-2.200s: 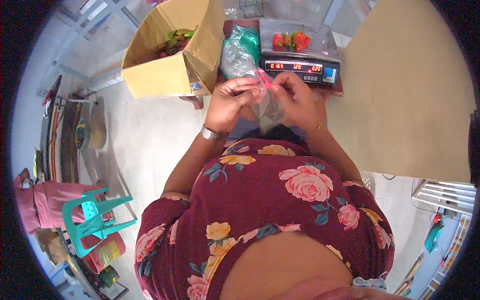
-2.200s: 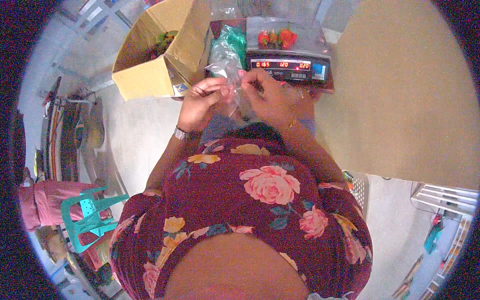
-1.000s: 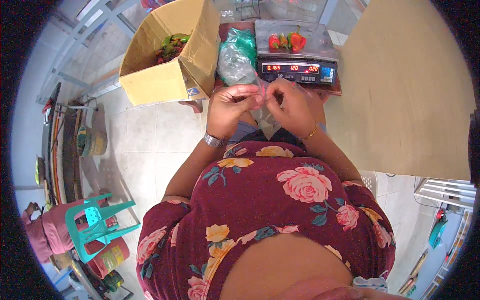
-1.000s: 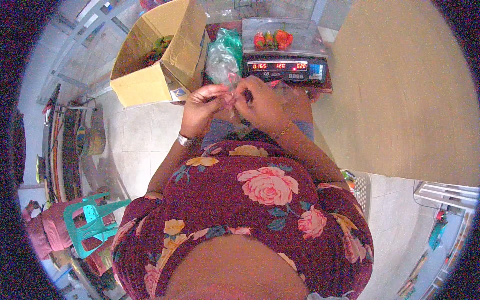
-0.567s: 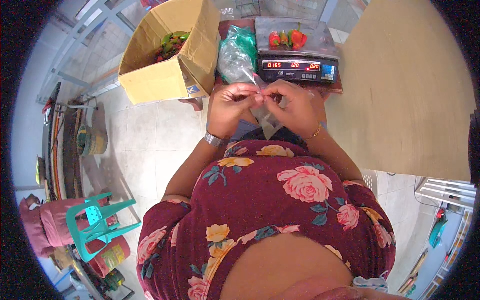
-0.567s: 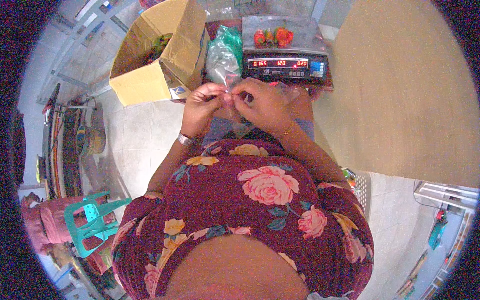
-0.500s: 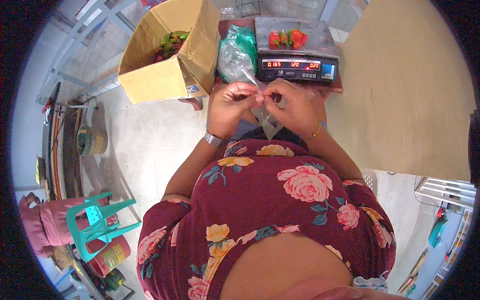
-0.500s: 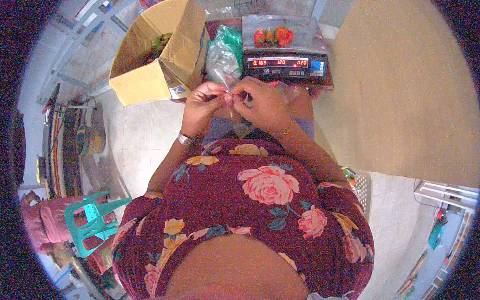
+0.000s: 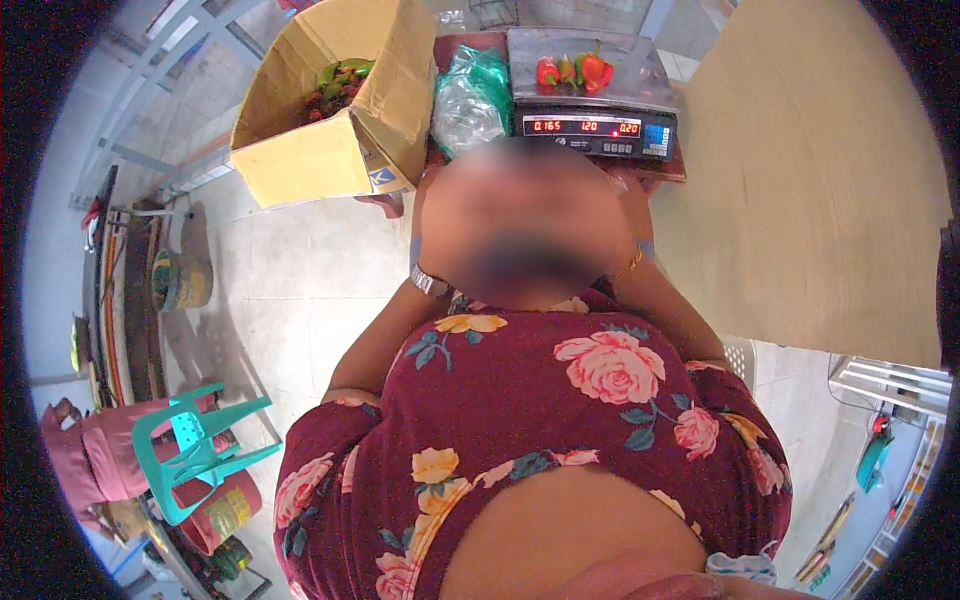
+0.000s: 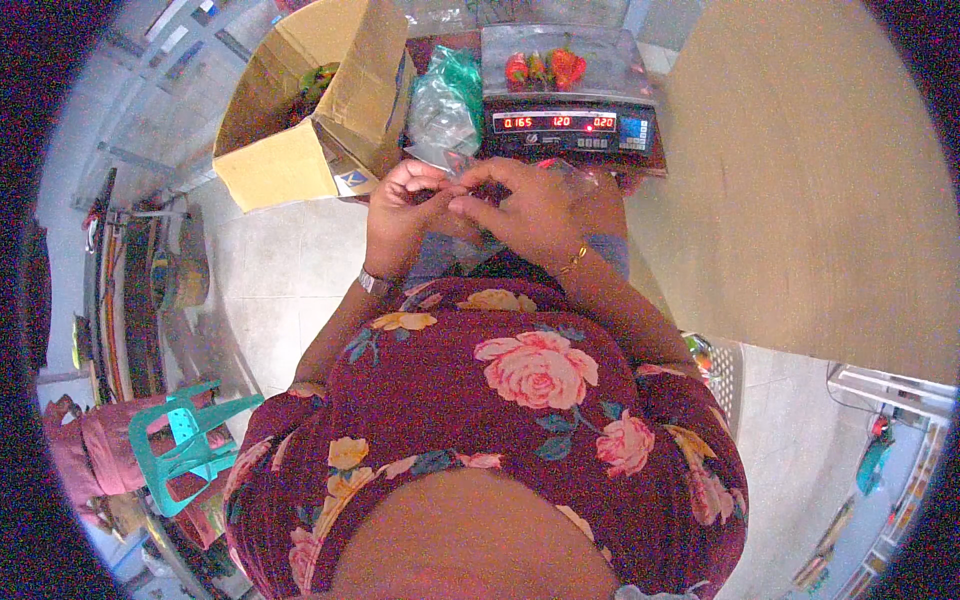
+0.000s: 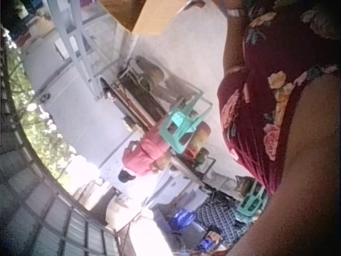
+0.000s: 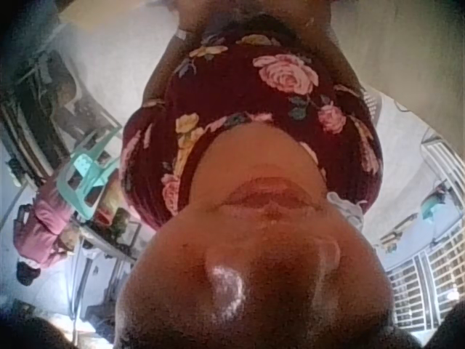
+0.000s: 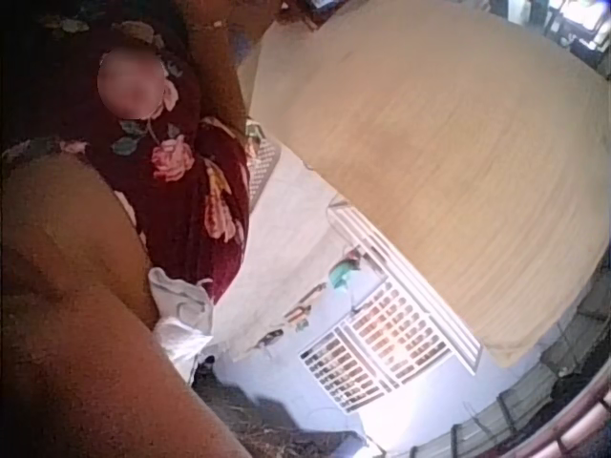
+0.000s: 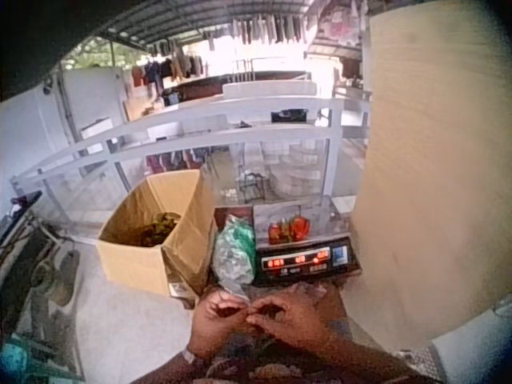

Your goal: The person picks up peppers from a box and places them on a digital scale before putting them into a plastic bag and tying it.

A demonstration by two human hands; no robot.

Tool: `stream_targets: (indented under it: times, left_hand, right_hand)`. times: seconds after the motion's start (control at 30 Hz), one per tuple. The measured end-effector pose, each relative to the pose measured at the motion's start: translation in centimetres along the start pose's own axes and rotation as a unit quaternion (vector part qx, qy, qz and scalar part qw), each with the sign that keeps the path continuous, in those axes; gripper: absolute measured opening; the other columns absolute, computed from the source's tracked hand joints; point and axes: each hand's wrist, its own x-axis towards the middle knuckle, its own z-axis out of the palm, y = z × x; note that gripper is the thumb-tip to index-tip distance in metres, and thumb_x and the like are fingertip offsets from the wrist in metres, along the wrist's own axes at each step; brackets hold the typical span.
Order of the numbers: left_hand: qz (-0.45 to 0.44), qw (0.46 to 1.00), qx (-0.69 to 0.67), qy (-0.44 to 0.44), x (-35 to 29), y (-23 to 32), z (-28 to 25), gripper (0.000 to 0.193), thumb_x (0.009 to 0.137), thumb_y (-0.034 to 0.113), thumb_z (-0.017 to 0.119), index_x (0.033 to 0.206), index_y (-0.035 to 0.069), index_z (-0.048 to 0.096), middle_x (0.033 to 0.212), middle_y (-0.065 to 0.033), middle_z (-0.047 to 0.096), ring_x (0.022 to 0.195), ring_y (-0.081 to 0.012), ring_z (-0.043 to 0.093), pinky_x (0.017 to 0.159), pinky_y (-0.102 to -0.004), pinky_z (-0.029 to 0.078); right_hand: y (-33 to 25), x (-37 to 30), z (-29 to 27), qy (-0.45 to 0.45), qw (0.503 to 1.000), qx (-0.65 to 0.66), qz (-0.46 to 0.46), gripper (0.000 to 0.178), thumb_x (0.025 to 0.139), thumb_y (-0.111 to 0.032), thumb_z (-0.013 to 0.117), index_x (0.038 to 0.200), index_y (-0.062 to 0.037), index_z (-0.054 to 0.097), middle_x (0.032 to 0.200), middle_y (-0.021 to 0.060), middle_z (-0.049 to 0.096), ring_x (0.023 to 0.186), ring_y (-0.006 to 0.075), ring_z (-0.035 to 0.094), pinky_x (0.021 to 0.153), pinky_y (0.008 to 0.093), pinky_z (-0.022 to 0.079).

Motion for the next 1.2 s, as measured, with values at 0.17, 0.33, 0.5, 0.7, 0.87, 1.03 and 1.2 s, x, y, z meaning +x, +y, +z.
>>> stream_targets:
  times: [0.17, 0.33, 0.5, 0.7, 0.87, 1.03, 1.2]
  left_hand:
    - [0.043, 0.997, 0.061, -0.007, -0.1, -0.2, -0.2, 0.023, 0.076, -0.005, 0.064, 0.095, 0.0, 0.052, 0.083, -0.008, 0.064, 0.069, -0.011, 0.062, 0.044, -0.02, 0.05]
    - [0.031, 0.998, 0.038, -0.041, 0.1, -1.0, -0.6, 0.025, 0.076, -0.007, 0.063, 0.094, 0.005, 0.052, 0.087, -0.0033, 0.062, 0.085, -0.0098, 0.059, 0.074, -0.0232, 0.048]
    - [-0.05, 0.984, -0.17, -0.006, 0.3, -0.3, -0.3, 0.019, 0.08, -0.001, 0.057, 0.098, 0.004, 0.05, 0.087, -0.0037, 0.059, 0.079, -0.0106, 0.057, 0.072, -0.0266, 0.048]
    - [-0.119, 0.889, -0.44, -0.049, 1.0, -0.7, -2.3, 0.027, 0.072, -0.003, 0.055, 0.098, 0.004, 0.051, 0.073, 0.001, 0.045, 0.057, -0.0088, 0.041, 0.055, -0.0223, 0.036]
    - [0.033, 0.955, 0.294, -0.01, 1.3, -3.7, -2.3, 0.01, 0.078, 0.004, 0.058, 0.086, 0.005, 0.053, 0.064, 0.0037, 0.043, 0.054, -0.0067, 0.04, 0.05, -0.0195, 0.034]
    - [-0.076, 0.965, 0.174, 0.184, 1.8, -4.7, -2.6, 0.008, 0.079, 0.002, 0.058, 0.079, 0.005, 0.051, 0.066, 0.0002, 0.051, 0.06, -0.0071, 0.05, 0.053, -0.0208, 0.04]
    - [0.047, 0.961, 0.259, 0.089, 1.4, -5.2, -3.4, 0.019, 0.08, -0.001, 0.051, 0.099, 0.005, 0.049, 0.077, -0.0048, 0.057, 0.069, -0.0121, 0.056, 0.059, -0.0224, 0.045]
  right_hand:
    - [1.2, 0.4, 0.2, -0.03, 0.992, 0.1, 0.066, 0.016, 0.077, -0.017, 0.065, 0.086, -0.0033, 0.063, 0.08, 0.0058, 0.063, 0.075, 0.0155, 0.061, 0.069, 0.0277, 0.048]
    - [2.9, 0.3, 0.5, -0.051, 0.967, 0.217, 0.122, 0.006, 0.086, -0.009, 0.055, 0.086, -0.0028, 0.055, 0.073, -0.0006, 0.055, 0.067, 0.0056, 0.052, 0.06, 0.0203, 0.043]
    - [4.6, 0.2, -0.1, 0.056, 0.996, 0.036, 0.064, 0.006, 0.089, -0.009, 0.05, 0.088, -0.003, 0.051, 0.071, -0.0003, 0.053, 0.066, 0.0077, 0.053, 0.06, 0.0223, 0.044]
    - [7.4, 0.1, -2.0, 0.105, 0.981, -0.069, 0.148, 0.009, 0.091, -0.011, 0.046, 0.088, -0.0031, 0.049, 0.071, 0.0013, 0.053, 0.065, 0.011, 0.054, 0.06, 0.0245, 0.046]
    - [7.9, 0.5, -1.4, 0.125, 0.923, 0.298, 0.209, 0.008, 0.093, -0.013, 0.043, 0.093, -0.0055, 0.047, 0.07, -0.0001, 0.048, 0.066, 0.0122, 0.052, 0.06, 0.0259, 0.046]
    - [4.7, 0.8, -0.2, 0.045, 0.934, 0.248, 0.253, 0.012, 0.09, -0.016, 0.05, 0.095, -0.0071, 0.046, 0.074, -0.0014, 0.045, 0.068, 0.0111, 0.048, 0.058, 0.0269, 0.042]
    - [7.0, 0.5, -0.3, 0.031, 0.996, -0.071, 0.05, 0.026, 0.074, -0.015, 0.067, 0.091, -0.0062, 0.049, 0.078, 0.0078, 0.052, 0.072, 0.0204, 0.053, 0.064, 0.0322, 0.044]
